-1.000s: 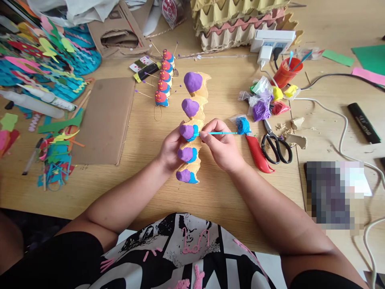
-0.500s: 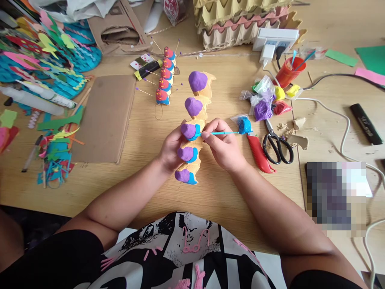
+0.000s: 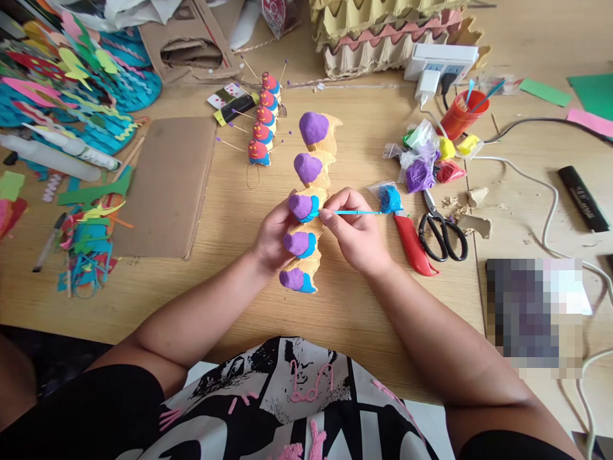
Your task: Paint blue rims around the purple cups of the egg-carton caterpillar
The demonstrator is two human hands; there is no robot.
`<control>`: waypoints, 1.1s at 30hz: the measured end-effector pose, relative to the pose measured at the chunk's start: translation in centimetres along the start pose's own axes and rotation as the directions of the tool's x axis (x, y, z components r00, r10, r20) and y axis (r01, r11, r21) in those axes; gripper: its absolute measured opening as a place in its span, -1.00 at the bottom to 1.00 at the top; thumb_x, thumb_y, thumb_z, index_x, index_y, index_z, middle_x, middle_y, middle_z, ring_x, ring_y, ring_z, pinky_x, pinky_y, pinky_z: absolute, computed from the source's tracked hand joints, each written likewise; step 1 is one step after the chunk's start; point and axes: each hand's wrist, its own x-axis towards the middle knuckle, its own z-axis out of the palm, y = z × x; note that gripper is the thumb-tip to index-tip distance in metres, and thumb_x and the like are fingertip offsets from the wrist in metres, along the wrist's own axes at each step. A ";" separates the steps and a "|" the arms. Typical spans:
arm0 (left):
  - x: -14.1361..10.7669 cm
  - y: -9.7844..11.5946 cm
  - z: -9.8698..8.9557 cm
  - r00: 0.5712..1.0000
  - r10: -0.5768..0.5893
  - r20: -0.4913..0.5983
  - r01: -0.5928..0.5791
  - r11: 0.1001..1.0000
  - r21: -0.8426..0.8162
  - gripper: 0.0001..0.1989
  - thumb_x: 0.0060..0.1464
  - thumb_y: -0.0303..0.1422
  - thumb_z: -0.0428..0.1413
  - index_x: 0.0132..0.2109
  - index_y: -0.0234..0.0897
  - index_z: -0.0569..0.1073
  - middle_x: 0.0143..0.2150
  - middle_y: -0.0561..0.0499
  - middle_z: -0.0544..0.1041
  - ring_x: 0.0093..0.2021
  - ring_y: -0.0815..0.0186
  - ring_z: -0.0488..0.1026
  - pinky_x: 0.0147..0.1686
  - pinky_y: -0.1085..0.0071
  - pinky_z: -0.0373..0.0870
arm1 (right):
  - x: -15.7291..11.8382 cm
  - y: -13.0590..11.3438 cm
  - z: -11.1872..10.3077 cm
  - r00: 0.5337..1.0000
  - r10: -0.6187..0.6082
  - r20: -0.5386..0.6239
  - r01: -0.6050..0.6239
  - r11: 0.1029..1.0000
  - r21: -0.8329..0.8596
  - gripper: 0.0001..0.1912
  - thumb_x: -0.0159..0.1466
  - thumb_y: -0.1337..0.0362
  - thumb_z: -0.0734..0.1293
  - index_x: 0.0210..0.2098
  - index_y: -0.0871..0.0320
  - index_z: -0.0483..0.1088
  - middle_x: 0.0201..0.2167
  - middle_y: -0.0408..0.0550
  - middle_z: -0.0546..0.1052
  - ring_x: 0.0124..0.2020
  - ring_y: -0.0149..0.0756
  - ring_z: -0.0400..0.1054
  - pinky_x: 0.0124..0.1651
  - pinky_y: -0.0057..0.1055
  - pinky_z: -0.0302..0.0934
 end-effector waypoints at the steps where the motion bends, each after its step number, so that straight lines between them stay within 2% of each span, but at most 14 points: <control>1: 0.0 0.0 0.1 1.000 -0.003 -0.007 0.003 1.000 0.002 -0.70 0.41 -0.15 0.11 -0.05 -0.21 0.66 -0.12 -0.06 0.77 0.10 0.08 0.70 0.14 0.23 0.61 | 0.0 0.0 0.0 1.000 0.000 -0.001 0.000 1.000 -0.006 -0.66 0.24 0.05 0.63 -0.35 0.01 0.45 -0.43 -0.24 0.47 -0.38 -0.36 0.27 -0.24 -0.31 0.17; 8: 0.1 0.0 -0.2 0.999 -0.036 -0.041 0.037 0.999 0.024 -0.69 0.40 -0.10 0.11 -0.04 -0.15 0.66 -0.11 -0.04 0.76 0.03 0.02 0.71 0.03 0.16 0.65 | 0.1 -0.6 0.2 1.000 0.006 0.016 -0.007 0.999 0.037 -0.59 0.16 0.02 0.67 -0.41 0.02 0.42 -0.46 -0.23 0.44 -0.40 -0.35 0.25 -0.24 -0.30 0.15; 15: 0.0 -0.1 -0.3 0.997 -0.053 -0.061 0.050 0.998 -0.045 -0.70 0.39 -0.14 0.12 0.07 -0.11 0.66 -0.07 0.00 0.77 0.05 0.06 0.72 0.05 0.18 0.64 | -0.1 0.0 -0.3 0.999 -0.001 0.039 0.002 1.000 -0.003 -0.70 0.26 0.09 0.63 -0.35 0.02 0.47 -0.42 -0.24 0.44 -0.38 -0.38 0.24 -0.25 -0.32 0.12; 20: 0.0 0.0 -0.1 0.996 -0.046 -0.070 0.044 0.999 -0.028 -0.70 0.39 -0.12 0.12 0.03 -0.10 0.68 -0.05 -0.01 0.78 0.08 0.04 0.72 0.05 0.19 0.64 | -0.1 -0.1 -0.2 1.000 0.001 0.028 0.000 1.000 -0.019 -0.68 0.25 0.05 0.63 -0.34 0.01 0.46 -0.43 -0.24 0.43 -0.40 -0.37 0.23 -0.25 -0.31 0.15; 26: 0.0 0.0 -0.4 0.996 -0.070 -0.049 0.069 0.997 -0.022 -0.66 0.40 -0.10 0.12 0.07 -0.16 0.67 -0.11 -0.05 0.77 0.00 0.06 0.74 0.02 0.21 0.64 | 0.0 -0.7 0.1 0.999 0.023 0.024 -0.023 1.000 0.000 -0.61 0.16 0.03 0.67 -0.41 0.02 0.43 -0.46 -0.24 0.43 -0.41 -0.37 0.23 -0.27 -0.31 0.12; 30: -0.2 0.0 -0.2 0.997 -0.067 -0.046 0.065 0.997 -0.046 -0.63 0.41 -0.09 0.11 0.14 -0.14 0.66 -0.03 -0.04 0.78 0.04 0.06 0.73 0.06 0.23 0.63 | 0.1 -0.7 -0.1 1.000 0.024 0.020 -0.023 0.999 -0.034 -0.63 0.20 0.03 0.66 -0.37 0.01 0.44 -0.46 -0.25 0.40 -0.42 -0.37 0.21 -0.28 -0.30 0.12; 33: -0.2 0.1 -0.1 0.994 -0.092 -0.058 0.088 0.993 -0.072 -0.62 0.41 -0.08 0.10 0.18 -0.07 0.65 0.00 -0.01 0.78 0.06 0.03 0.73 0.05 0.18 0.64 | 0.1 -0.7 -0.3 1.000 0.022 0.021 -0.021 0.999 -0.050 -0.63 0.20 0.01 0.66 -0.36 0.00 0.44 -0.49 -0.26 0.38 -0.45 -0.37 0.18 -0.32 -0.31 0.09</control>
